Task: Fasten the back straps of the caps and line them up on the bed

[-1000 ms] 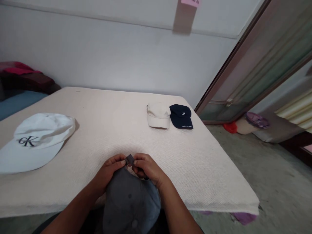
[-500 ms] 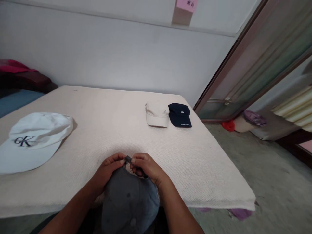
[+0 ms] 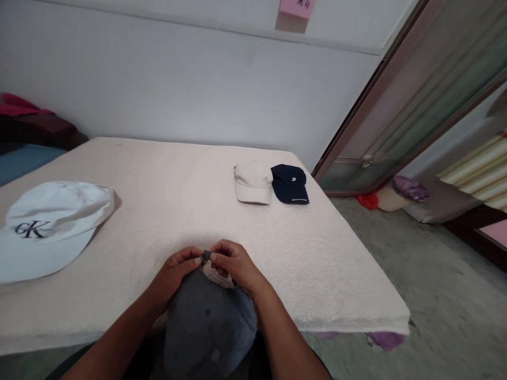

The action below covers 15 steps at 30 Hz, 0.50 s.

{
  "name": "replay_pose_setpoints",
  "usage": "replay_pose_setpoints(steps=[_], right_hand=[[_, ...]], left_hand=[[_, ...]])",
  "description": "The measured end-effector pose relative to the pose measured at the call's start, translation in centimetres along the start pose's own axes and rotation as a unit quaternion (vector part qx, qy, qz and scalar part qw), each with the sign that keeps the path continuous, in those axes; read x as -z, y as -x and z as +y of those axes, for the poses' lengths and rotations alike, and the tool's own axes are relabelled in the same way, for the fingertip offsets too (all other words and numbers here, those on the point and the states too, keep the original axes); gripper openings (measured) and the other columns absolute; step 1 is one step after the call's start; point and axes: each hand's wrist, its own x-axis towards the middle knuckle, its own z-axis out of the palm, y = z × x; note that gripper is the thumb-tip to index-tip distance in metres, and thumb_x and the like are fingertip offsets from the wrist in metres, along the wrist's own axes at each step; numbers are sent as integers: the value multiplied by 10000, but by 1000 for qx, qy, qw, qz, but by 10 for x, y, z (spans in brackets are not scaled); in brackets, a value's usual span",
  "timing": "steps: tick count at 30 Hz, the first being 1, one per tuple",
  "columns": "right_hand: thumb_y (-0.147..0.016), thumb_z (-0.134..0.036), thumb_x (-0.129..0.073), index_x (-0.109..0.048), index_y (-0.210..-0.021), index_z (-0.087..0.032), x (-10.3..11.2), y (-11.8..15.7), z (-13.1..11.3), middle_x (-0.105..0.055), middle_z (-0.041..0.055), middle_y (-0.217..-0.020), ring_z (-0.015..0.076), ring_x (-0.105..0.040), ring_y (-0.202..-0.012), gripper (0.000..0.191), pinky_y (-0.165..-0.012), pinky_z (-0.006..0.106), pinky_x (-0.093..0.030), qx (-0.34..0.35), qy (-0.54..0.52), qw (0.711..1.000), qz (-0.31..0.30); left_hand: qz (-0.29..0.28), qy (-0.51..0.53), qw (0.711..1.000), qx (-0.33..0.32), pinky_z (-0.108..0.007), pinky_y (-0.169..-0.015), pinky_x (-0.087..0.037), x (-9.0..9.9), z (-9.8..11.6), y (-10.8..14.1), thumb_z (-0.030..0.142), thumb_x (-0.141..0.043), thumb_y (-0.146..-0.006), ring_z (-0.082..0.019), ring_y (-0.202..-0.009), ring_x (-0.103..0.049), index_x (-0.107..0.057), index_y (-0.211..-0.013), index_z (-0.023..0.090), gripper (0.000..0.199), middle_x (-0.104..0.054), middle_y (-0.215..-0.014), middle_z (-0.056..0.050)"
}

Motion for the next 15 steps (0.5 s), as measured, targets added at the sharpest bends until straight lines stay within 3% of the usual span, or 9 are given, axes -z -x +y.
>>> replay_pose_setpoints(steps=[7, 15], right_hand=[[-746, -257, -606, -582, -747, -151, -2, -1, 2, -535, -17, -599, 70, -440, -490, 109, -471, 205, -289, -29, -64, 997, 15], [-710, -234, -599, -549, -715, -146, -4, 1, 7, -533, -13, -606, 62, -422, -459, 101, -449, 201, -266, -73, -169, 982, -33]], left_hand=[[1, 7, 1000, -3, -248, -628, -406, 0, -3, -1, 291, -647, -739, -131, -630, -555, -649, -781, 177, 122, -650, -709, 1], [-16, 20, 1000, 1, -254, -630, -420, -1, -3, 1, 302, -643, -752, -140, -635, -578, -623, -780, 177, 129, -652, -700, -7]])
